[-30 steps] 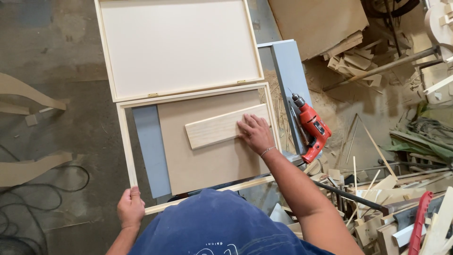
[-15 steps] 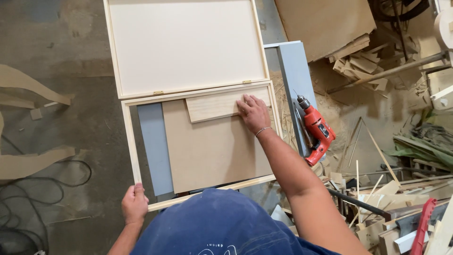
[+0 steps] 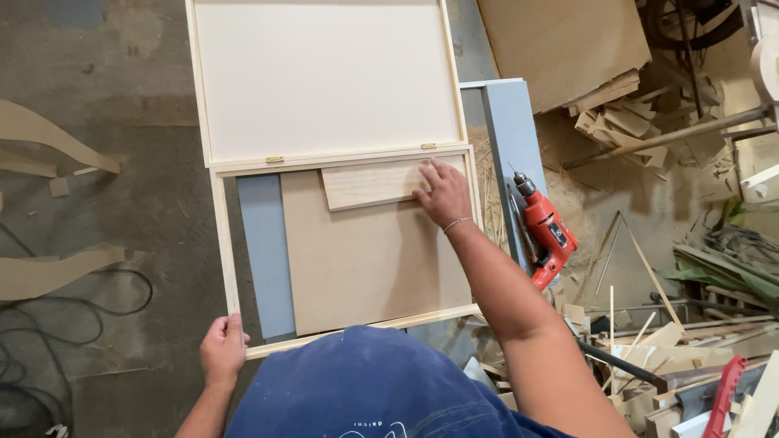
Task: Aligning wooden frames and marking hinge positions for a box assembly
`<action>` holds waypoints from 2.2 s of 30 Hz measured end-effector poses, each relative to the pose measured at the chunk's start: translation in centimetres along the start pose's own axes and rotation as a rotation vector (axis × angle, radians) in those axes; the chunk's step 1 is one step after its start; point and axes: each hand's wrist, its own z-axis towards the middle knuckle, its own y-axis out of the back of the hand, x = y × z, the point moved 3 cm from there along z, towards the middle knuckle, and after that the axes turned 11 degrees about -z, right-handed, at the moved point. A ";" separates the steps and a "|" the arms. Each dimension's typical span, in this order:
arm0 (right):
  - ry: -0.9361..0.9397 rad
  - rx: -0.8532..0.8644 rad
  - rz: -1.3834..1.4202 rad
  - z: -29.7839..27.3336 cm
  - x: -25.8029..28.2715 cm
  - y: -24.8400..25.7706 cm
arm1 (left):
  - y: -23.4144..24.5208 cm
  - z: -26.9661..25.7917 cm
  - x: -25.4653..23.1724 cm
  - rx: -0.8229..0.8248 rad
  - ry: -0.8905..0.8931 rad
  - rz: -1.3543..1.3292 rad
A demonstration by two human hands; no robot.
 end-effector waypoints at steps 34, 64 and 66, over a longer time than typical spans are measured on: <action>-0.821 -0.048 1.003 1.8 -10.7 -3.2 | -22.0 2.3 -28.2 0.148 -1.156 0.924; -0.694 0.095 1.344 -2.2 -12.9 -9.2 | -23.2 3.3 -29.4 0.225 -1.126 0.922; -0.708 0.103 1.338 -3.4 -13.2 -10.8 | -23.1 3.3 -28.5 0.234 -1.144 0.907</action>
